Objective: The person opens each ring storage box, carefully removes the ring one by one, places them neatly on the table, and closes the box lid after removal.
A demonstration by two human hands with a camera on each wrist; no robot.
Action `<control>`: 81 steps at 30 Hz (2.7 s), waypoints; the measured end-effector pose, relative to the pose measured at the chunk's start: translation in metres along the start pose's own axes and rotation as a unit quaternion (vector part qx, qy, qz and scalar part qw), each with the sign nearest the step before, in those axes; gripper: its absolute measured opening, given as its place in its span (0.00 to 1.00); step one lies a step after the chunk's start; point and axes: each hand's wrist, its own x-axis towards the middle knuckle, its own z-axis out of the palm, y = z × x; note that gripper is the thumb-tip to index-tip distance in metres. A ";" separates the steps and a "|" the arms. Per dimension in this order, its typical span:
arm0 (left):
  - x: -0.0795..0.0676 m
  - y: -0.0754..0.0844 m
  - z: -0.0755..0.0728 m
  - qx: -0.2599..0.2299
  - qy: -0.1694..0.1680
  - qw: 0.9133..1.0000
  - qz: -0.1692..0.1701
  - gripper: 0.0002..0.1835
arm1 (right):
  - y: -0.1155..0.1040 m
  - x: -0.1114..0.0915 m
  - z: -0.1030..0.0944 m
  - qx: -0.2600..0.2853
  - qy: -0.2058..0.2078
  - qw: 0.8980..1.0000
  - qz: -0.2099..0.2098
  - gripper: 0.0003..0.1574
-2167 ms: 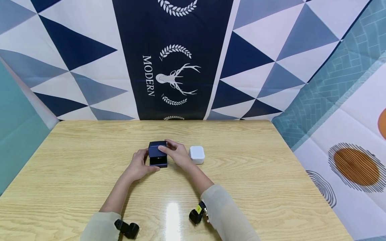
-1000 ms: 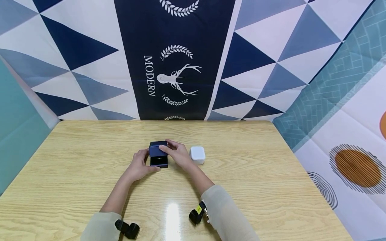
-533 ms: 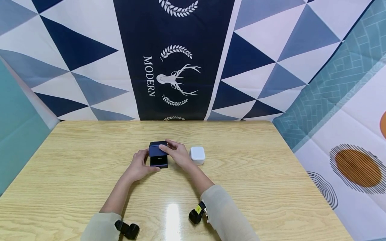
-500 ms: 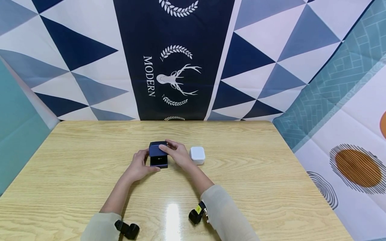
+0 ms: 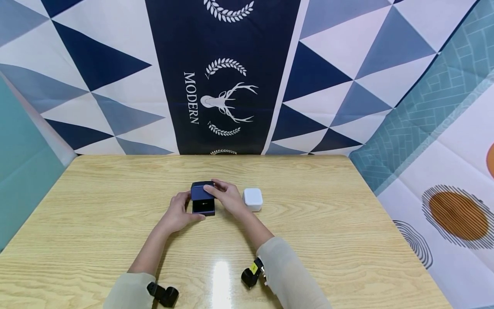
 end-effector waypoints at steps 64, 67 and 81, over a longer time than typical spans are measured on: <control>0.000 -0.002 0.002 -0.016 0.002 1.000 0.003 0.46 | -0.002 0.002 0.000 0.018 -0.002 1.000 0.007 0.44; 0.001 -0.002 0.002 -0.013 0.002 1.000 0.004 0.46 | -0.002 0.002 0.000 0.019 -0.003 1.000 0.007 0.44; 0.001 -0.004 0.003 -0.011 0.009 1.000 0.014 0.46 | -0.003 0.002 -0.001 0.019 0.000 1.000 0.013 0.44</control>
